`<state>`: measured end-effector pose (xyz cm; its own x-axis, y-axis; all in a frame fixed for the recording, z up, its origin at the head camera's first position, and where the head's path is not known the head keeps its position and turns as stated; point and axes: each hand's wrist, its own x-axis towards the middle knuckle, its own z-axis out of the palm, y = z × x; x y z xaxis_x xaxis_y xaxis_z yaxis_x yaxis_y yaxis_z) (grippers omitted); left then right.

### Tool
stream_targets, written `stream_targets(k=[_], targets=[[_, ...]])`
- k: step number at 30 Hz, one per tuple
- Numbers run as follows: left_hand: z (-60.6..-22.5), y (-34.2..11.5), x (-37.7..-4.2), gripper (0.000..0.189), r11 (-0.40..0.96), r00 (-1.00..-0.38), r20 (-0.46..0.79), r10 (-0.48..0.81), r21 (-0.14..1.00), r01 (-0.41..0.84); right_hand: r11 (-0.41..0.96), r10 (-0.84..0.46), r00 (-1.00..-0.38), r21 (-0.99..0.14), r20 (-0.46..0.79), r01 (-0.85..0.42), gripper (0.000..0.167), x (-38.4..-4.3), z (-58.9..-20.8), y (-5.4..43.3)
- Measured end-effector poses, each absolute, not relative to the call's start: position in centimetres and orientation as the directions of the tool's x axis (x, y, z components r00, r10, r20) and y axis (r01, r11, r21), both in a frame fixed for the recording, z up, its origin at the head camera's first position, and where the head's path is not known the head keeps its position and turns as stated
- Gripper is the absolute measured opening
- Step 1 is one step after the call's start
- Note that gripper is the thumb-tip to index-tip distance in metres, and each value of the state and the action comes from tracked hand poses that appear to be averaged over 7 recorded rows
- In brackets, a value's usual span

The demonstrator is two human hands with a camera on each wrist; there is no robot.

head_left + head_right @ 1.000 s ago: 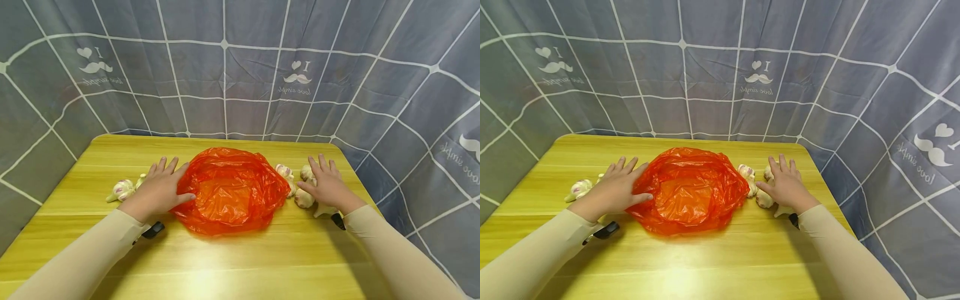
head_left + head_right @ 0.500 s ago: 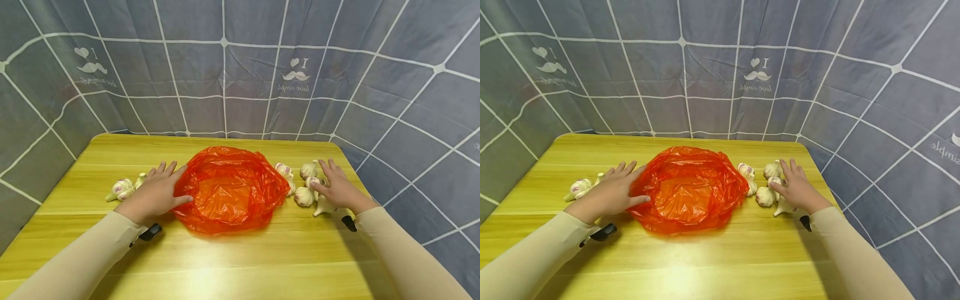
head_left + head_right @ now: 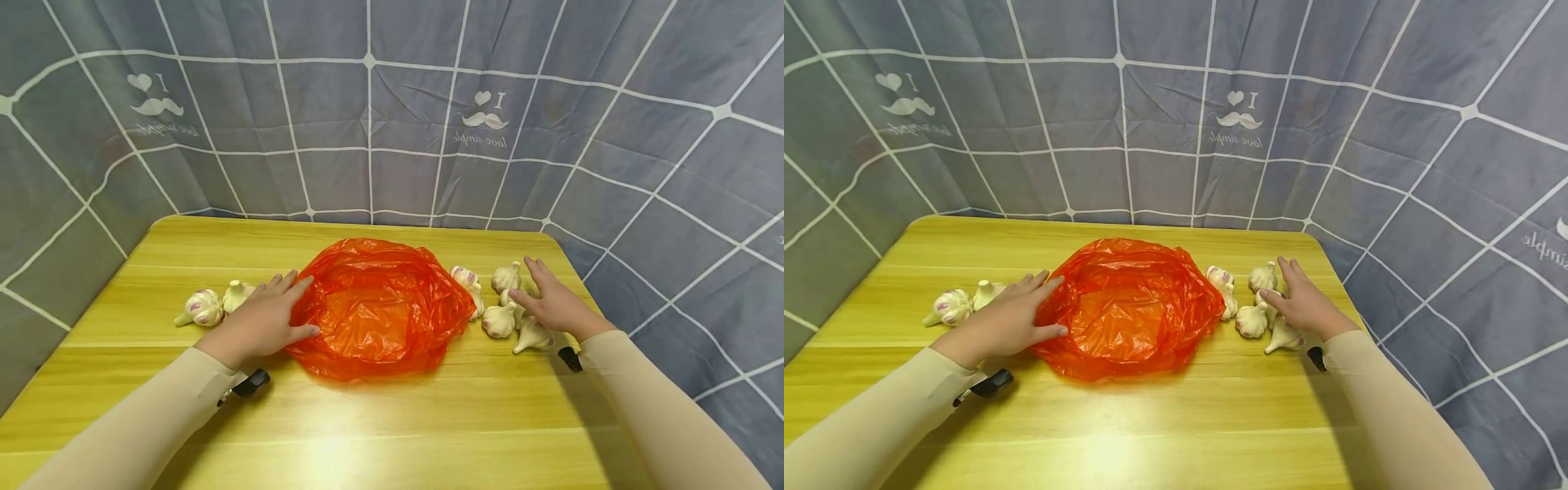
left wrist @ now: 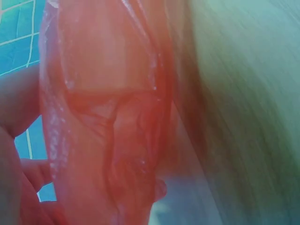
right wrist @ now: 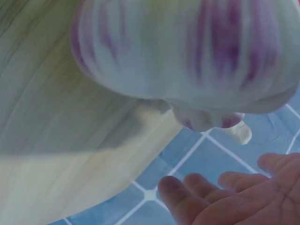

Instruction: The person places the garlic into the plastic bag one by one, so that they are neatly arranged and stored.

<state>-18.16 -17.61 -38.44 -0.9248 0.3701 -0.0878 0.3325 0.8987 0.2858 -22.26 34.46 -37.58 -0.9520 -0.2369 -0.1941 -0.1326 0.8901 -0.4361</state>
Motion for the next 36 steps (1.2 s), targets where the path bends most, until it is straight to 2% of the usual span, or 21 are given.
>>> stream_targets(k=[14,24,30,36], targets=[[-39.6,-18.3,-19.3,0.082,0.87,-0.933,-0.125,0.338,0.419,0.259,0.889,-0.269,-0.943,-0.427,-0.196,-0.165,0.081,-24.4,-37.8,34.6],[-39.7,-18.3,-20.2,0.086,0.869,-0.923,-0.183,0.34,0.435,0.234,0.882,-0.22,-0.953,-0.46,-0.207,-0.104,0.092,-26.0,-38.0,34.5],[-39.6,-18.4,-20.3,0.087,0.871,-0.934,-0.15,0.324,0.433,0.233,0.867,-0.233,-0.952,-0.485,-0.198,-0.112,0.09,-26.5,-38.3,34.7],[-39.8,-18.7,-20.4,0.086,0.839,-0.94,-0.079,0.331,0.482,0.254,0.859,-0.27,-0.949,-0.485,-0.161,-0.162,0.086,-26.7,-38.7,34.8]])
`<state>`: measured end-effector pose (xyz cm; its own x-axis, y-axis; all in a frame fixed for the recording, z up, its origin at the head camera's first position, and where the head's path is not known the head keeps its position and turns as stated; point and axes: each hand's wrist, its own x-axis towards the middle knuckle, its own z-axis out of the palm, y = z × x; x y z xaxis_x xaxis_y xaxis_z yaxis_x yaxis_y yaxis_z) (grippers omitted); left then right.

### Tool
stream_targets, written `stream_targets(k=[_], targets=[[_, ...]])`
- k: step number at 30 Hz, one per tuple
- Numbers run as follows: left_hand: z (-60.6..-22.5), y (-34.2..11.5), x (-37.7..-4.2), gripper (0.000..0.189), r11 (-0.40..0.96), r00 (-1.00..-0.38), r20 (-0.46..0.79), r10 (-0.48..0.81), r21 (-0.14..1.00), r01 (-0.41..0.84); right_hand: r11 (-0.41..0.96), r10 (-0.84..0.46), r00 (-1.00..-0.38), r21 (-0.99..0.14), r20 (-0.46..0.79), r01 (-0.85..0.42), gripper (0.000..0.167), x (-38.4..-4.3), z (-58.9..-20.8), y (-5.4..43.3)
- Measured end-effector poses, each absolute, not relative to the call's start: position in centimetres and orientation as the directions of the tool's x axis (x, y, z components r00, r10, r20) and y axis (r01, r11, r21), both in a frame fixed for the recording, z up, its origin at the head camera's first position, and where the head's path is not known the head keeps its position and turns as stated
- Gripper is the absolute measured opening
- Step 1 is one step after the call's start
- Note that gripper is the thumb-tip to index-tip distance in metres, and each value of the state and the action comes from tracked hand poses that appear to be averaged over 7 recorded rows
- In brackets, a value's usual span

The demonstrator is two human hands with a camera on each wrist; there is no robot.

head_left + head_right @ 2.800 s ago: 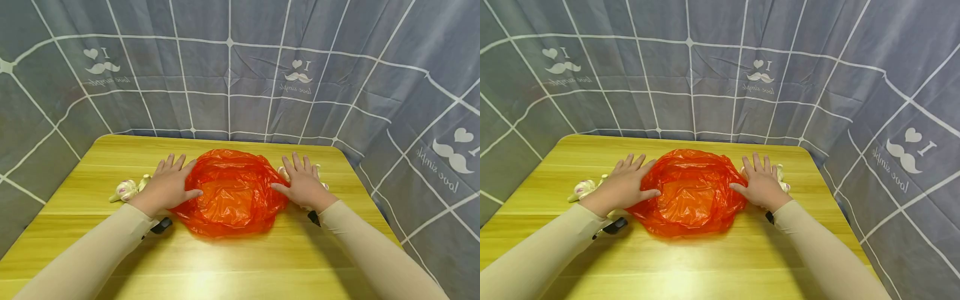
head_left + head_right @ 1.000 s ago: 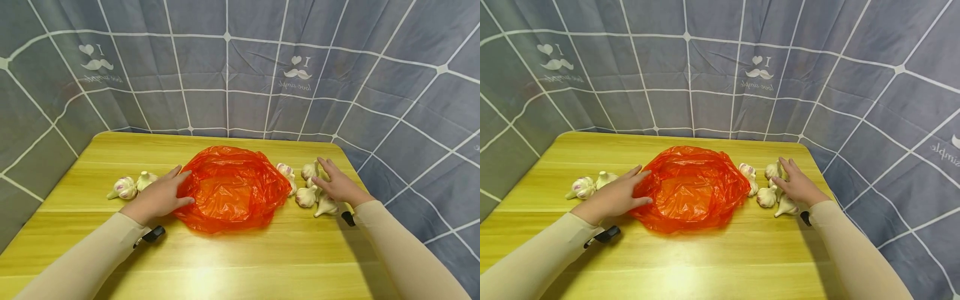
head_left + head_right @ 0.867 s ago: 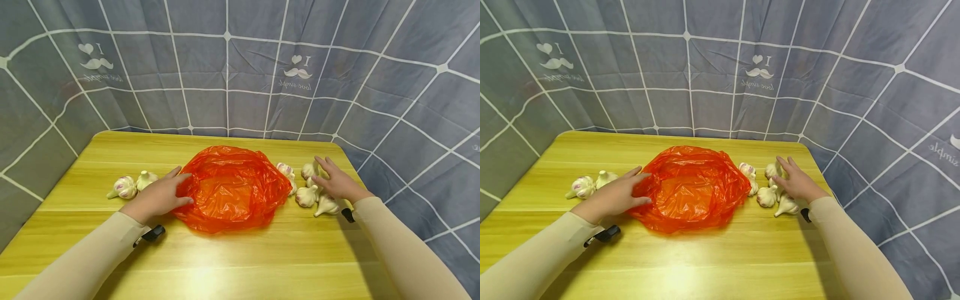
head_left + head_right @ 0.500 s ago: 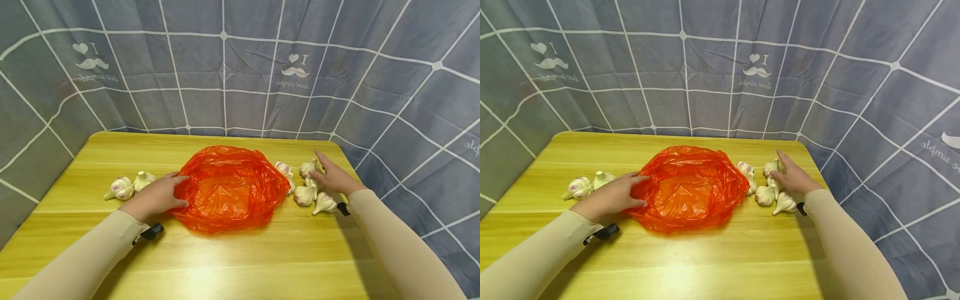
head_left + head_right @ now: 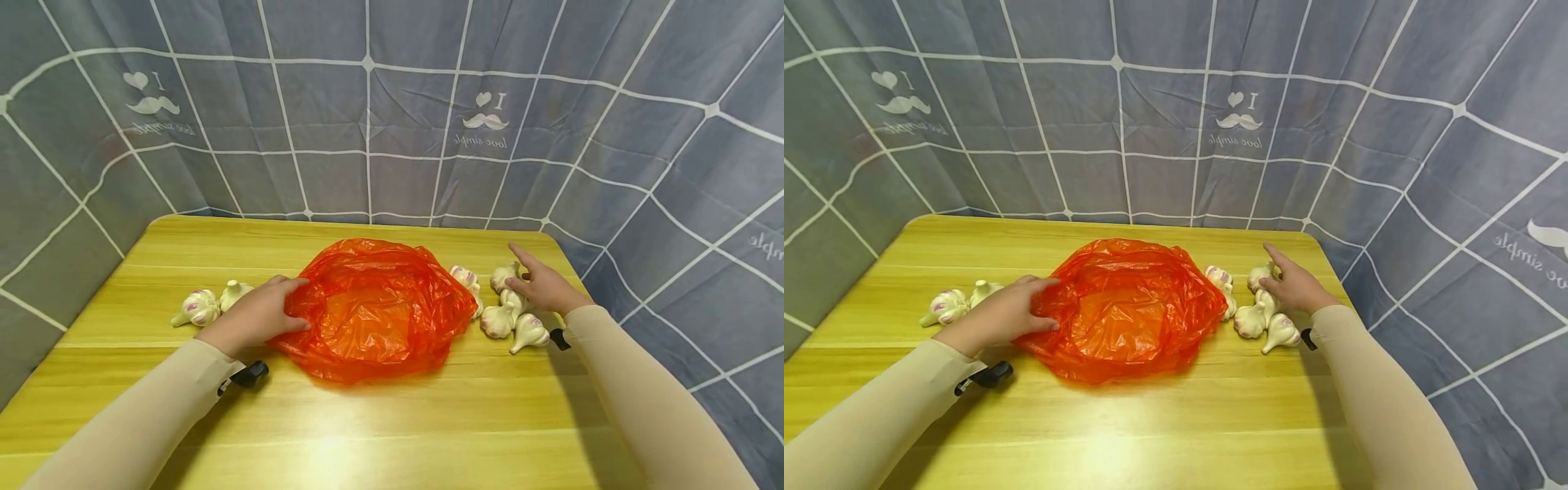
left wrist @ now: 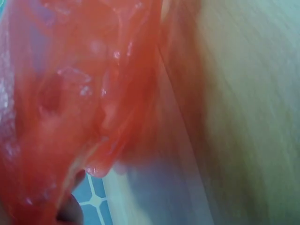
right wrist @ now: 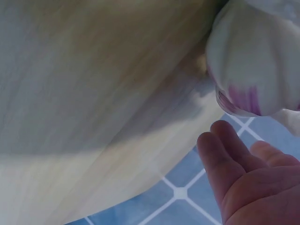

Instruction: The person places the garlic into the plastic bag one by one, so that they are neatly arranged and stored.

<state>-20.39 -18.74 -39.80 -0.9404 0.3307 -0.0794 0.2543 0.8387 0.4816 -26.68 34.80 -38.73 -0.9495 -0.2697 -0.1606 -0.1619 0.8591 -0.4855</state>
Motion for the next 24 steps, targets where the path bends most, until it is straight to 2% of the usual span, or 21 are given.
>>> stream_targets(k=[6,13,24], targets=[[-39.8,-19.0,-20.9,0.087,0.82,-0.938,-0.038,0.344,0.499,0.281,0.852,-0.266,-0.946,-0.503,-0.185,-0.141,0.084,-27.0,-39.1,34.8],[-39.6,-19.4,-21.3,0.09,0.828,-0.938,-0.052,0.342,0.489,0.275,0.818,-0.24,-0.951,-0.569,-0.197,-0.088,0.097,-27.8,-40.0,34.7],[-39.5,-19.0,-21.1,0.09,0.831,-0.939,-0.055,0.341,0.485,0.273,0.786,-0.157,-0.959,-0.617,-0.237,0.023,0.096,-28.5,-40.5,34.5]])
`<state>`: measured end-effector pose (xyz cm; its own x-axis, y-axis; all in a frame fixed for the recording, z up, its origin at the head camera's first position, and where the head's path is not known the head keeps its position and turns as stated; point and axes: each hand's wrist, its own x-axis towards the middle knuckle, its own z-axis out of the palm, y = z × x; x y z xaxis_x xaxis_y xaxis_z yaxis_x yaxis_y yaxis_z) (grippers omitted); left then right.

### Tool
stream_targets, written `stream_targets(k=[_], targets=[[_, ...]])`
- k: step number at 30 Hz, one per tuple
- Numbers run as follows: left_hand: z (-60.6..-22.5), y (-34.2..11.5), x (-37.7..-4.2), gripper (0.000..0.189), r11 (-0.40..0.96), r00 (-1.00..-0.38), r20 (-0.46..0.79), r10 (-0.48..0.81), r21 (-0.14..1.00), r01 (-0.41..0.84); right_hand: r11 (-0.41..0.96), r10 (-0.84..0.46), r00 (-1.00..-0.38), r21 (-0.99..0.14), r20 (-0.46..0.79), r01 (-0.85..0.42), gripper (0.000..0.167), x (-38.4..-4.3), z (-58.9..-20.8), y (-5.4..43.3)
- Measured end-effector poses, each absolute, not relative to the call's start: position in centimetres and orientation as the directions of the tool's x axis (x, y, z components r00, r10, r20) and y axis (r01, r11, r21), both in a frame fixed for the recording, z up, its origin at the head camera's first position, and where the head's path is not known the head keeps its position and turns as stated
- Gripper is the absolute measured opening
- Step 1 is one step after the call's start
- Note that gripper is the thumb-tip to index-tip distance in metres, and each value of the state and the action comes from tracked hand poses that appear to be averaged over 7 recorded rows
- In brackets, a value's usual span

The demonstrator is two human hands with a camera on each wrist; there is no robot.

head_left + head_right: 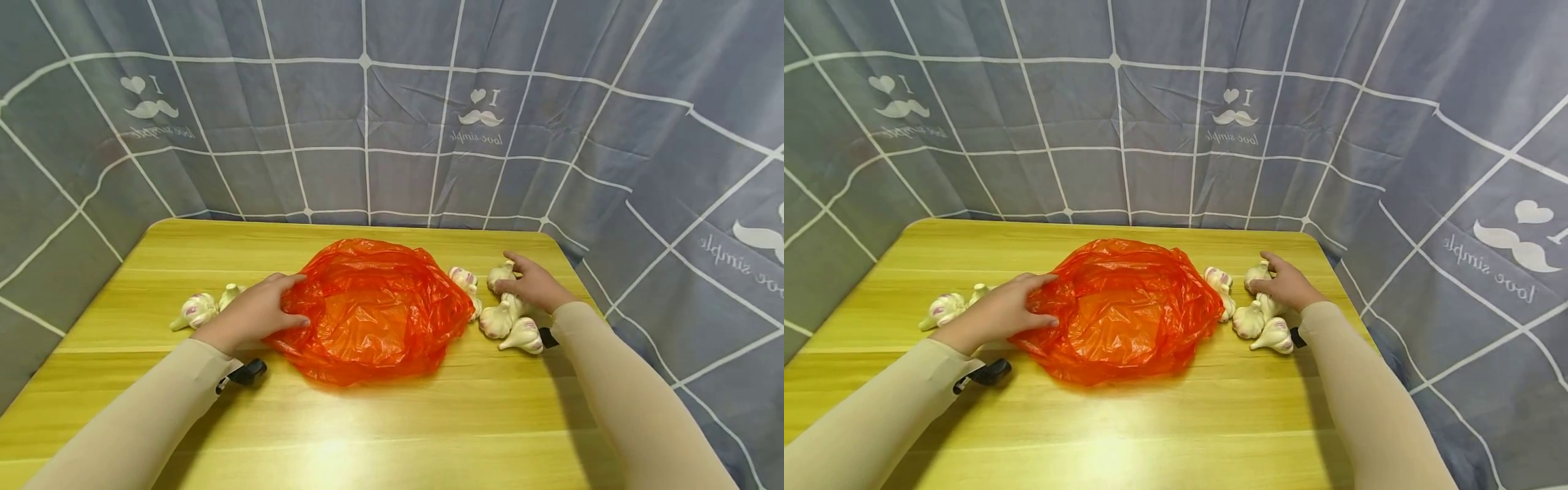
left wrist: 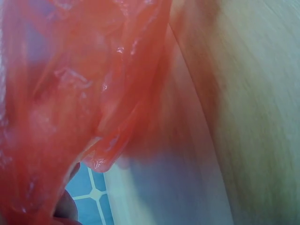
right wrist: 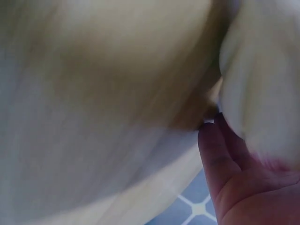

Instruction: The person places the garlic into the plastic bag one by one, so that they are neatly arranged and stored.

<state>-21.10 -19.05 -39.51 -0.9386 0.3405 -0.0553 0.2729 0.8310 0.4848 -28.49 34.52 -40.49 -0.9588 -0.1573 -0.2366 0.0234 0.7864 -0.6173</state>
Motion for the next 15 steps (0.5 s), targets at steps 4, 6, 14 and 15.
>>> stream_targets(k=[4,6,14,15], targets=[[-39.4,-19.0,-21.1,0.091,0.833,-0.94,-0.059,0.335,0.485,0.266,0.769,-0.145,-0.96,-0.638,-0.241,0.044,0.091,-28.4,-40.4,34.1],[-39.3,-19.0,-21.0,0.091,0.832,-0.941,-0.06,0.334,0.488,0.264,0.765,-0.135,-0.961,-0.642,-0.24,0.052,0.089,-28.4,-40.5,33.9],[-39.2,-19.1,-21.0,0.091,0.835,-0.941,-0.065,0.331,0.485,0.26,0.759,-0.126,-0.958,-0.647,-0.257,0.074,0.081,-28.3,-40.8,33.4],[-39.2,-19.1,-21.0,0.091,0.834,-0.941,-0.065,0.331,0.486,0.26,0.757,-0.128,-0.958,-0.649,-0.257,0.073,0.081,-28.3,-40.7,33.4]])
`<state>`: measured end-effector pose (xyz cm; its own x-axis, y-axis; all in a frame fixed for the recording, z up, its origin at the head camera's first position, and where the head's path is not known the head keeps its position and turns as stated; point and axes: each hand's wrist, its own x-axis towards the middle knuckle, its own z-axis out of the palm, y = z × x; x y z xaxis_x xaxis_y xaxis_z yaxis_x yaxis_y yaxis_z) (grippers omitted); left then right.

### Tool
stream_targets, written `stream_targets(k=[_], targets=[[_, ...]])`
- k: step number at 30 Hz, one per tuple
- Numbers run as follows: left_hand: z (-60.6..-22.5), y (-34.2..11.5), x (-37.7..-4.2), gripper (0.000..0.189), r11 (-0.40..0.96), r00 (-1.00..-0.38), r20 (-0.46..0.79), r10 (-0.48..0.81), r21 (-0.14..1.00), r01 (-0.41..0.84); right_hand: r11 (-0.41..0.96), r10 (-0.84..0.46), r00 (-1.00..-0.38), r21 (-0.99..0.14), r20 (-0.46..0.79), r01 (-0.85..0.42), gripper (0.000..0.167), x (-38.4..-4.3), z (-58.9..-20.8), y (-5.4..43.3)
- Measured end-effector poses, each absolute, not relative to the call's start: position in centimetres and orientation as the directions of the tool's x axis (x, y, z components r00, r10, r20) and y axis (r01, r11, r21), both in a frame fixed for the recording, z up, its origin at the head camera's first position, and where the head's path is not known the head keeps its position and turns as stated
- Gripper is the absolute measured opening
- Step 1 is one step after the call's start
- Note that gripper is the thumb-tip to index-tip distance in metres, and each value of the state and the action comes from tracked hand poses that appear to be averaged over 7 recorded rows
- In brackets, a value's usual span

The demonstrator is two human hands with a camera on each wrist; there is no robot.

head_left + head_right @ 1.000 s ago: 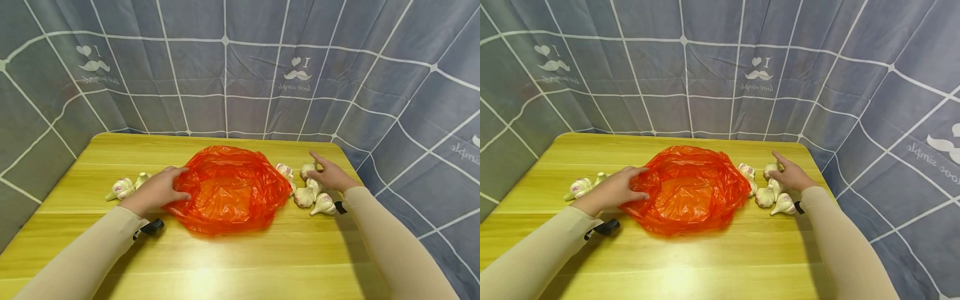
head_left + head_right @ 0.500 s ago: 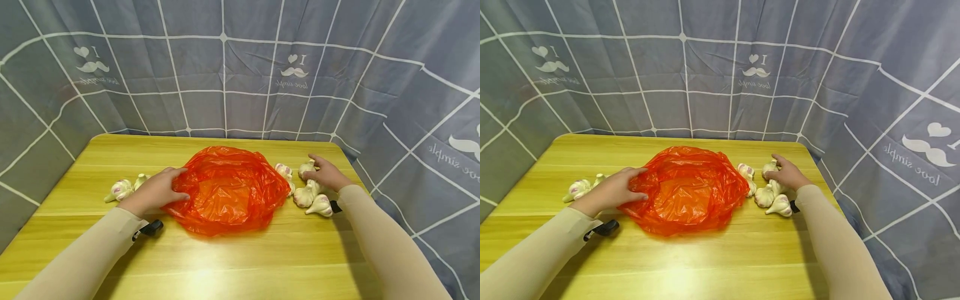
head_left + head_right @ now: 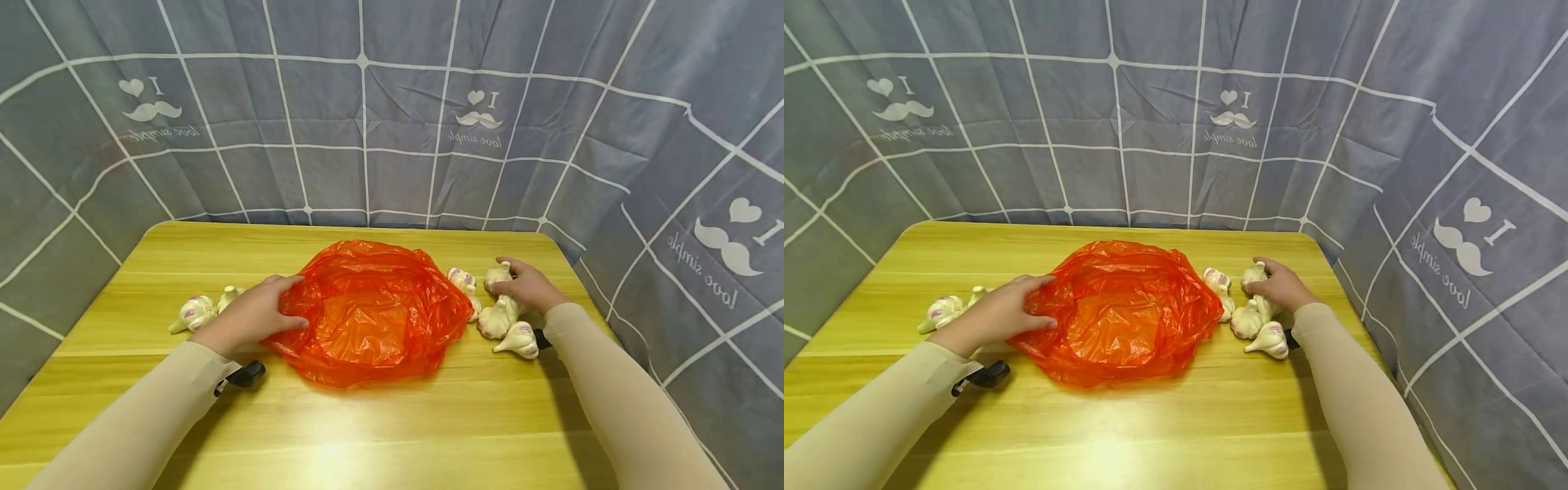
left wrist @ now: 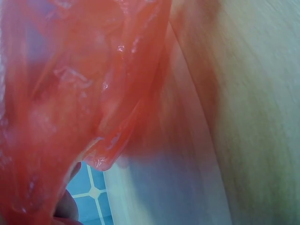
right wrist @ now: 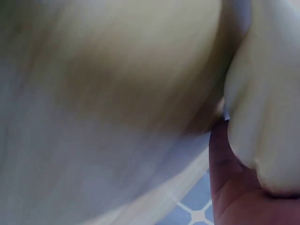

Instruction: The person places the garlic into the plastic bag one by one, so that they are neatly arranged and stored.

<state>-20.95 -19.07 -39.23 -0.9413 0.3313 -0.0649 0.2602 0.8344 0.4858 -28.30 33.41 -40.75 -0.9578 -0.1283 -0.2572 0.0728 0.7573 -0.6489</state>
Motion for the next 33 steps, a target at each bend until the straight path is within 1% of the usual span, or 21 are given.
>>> stream_targets(k=[9,20,33], targets=[[-39.28,-19.2,-20.9,0.092,0.828,-0.94,-0.052,0.337,0.492,0.27,0.741,-0.126,-0.951,-0.665,-0.281,0.098,0.079,-28.06,-40.46,33.16],[-39.26,-19.35,-20.98,0.093,0.83,-0.939,-0.051,0.34,0.486,0.274,0.739,-0.113,-0.959,-0.668,-0.259,0.093,0.071,-28.51,-40.63,32.74],[-39.33,-19.11,-20.94,0.093,0.824,-0.936,-0.053,0.348,0.494,0.278,0.744,-0.113,-0.96,-0.662,-0.258,0.09,0.069,-28.1,-40.76,32.99]])
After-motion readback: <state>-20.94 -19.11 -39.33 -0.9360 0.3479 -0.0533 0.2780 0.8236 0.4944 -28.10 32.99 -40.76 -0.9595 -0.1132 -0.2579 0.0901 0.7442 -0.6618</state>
